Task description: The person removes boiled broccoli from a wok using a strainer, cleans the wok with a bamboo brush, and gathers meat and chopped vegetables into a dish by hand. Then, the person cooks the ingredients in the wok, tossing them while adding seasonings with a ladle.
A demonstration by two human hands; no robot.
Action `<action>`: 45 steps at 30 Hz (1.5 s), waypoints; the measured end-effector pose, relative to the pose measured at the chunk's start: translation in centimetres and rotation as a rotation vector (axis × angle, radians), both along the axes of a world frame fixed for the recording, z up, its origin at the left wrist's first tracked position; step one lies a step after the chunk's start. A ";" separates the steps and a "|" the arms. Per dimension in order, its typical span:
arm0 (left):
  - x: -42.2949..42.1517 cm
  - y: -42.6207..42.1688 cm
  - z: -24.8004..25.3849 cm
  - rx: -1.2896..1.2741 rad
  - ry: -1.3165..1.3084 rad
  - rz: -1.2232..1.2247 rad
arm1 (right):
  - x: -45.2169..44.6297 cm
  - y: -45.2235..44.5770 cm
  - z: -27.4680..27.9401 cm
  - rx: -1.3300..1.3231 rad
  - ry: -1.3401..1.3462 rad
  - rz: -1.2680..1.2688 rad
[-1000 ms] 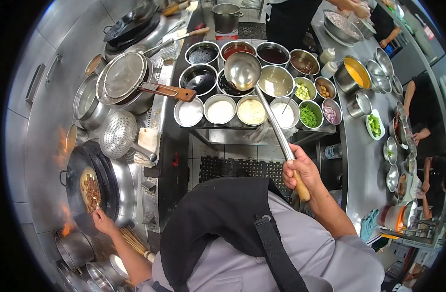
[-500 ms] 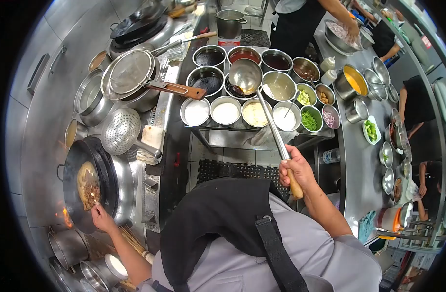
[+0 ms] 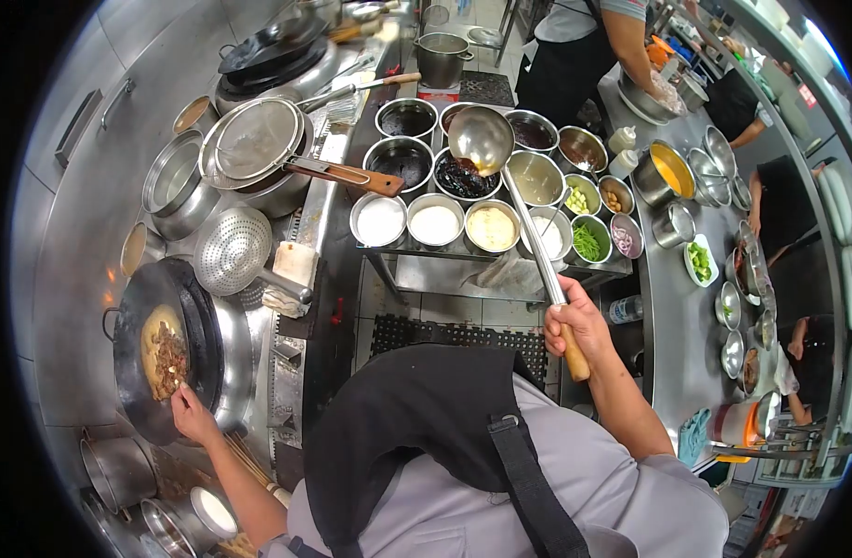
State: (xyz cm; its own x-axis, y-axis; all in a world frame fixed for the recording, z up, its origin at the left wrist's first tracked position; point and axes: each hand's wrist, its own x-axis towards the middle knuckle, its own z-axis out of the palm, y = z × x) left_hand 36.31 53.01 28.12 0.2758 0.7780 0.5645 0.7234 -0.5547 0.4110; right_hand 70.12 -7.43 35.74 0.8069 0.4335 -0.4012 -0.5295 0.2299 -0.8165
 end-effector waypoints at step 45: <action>-1.2 -0.2 2.5 0.132 -0.290 -0.128 | -9.3 35.2 -4.9 -0.037 -0.574 0.900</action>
